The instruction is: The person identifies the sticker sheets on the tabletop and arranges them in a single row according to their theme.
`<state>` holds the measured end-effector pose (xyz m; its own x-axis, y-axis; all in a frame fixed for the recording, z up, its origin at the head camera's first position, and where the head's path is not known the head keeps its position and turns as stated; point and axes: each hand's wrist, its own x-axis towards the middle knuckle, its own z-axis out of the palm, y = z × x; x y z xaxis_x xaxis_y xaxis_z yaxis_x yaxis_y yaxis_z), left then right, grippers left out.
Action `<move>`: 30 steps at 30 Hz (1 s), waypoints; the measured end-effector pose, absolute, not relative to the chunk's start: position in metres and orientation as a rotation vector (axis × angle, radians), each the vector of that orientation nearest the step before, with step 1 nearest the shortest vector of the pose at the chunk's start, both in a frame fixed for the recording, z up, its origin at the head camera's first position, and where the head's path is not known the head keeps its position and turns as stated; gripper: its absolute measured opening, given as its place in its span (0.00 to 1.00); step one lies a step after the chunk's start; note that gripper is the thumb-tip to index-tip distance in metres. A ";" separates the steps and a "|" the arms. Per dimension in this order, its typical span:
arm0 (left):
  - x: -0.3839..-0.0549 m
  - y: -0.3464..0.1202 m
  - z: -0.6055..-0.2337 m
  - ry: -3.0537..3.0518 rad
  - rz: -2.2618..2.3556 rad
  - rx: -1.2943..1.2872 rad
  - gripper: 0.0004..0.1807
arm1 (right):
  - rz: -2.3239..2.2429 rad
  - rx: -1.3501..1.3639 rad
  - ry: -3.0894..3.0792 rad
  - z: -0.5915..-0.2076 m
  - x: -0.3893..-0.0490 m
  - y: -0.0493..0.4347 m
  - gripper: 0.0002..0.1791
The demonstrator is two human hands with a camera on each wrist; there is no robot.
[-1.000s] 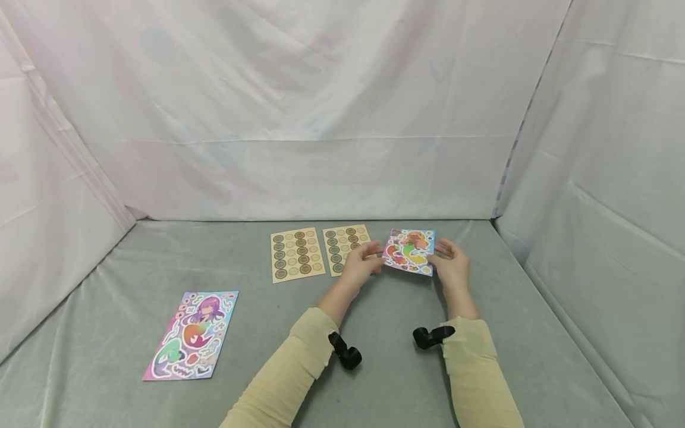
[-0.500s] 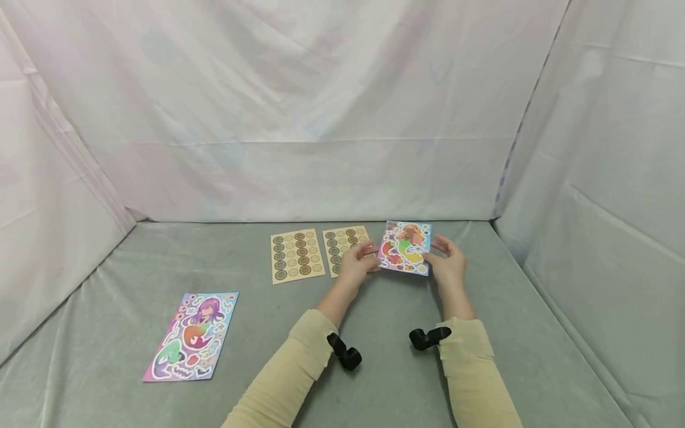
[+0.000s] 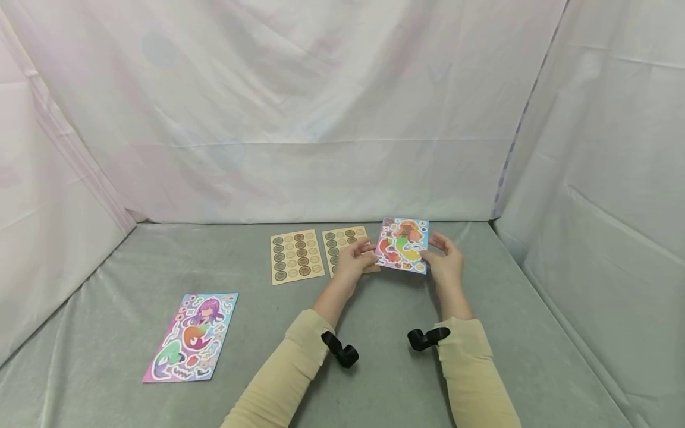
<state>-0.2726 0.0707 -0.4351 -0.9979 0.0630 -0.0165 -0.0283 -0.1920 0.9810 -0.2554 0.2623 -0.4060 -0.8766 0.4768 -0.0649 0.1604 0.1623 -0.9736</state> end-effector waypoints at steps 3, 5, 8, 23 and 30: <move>-0.272 0.069 -0.432 1.956 2.377 0.041 0.31 | 1.785 -0.627 -2.177 -0.404 -0.256 0.263 0.34; -0.272 0.068 -0.430 1.960 2.378 0.041 0.31 | 1.793 -0.625 -2.178 -0.402 -0.255 0.262 0.34; -0.273 0.067 -0.428 1.963 2.382 0.026 0.31 | 1.805 -0.629 -2.184 -0.399 -0.254 0.261 0.35; -0.274 0.055 -0.419 1.965 2.339 0.015 0.29 | 1.795 -0.482 -2.199 -0.388 -0.248 0.249 0.34; -0.274 0.051 -0.419 1.940 2.347 0.066 0.29 | 1.826 -0.419 -2.189 -0.407 -0.264 0.261 0.34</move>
<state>-0.2745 0.0514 -0.4192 -0.9945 0.1012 -0.0276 -0.0461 -0.1855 0.9816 -0.2637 0.2608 -0.4067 -0.9247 0.3805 0.0146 0.0538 0.1687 -0.9842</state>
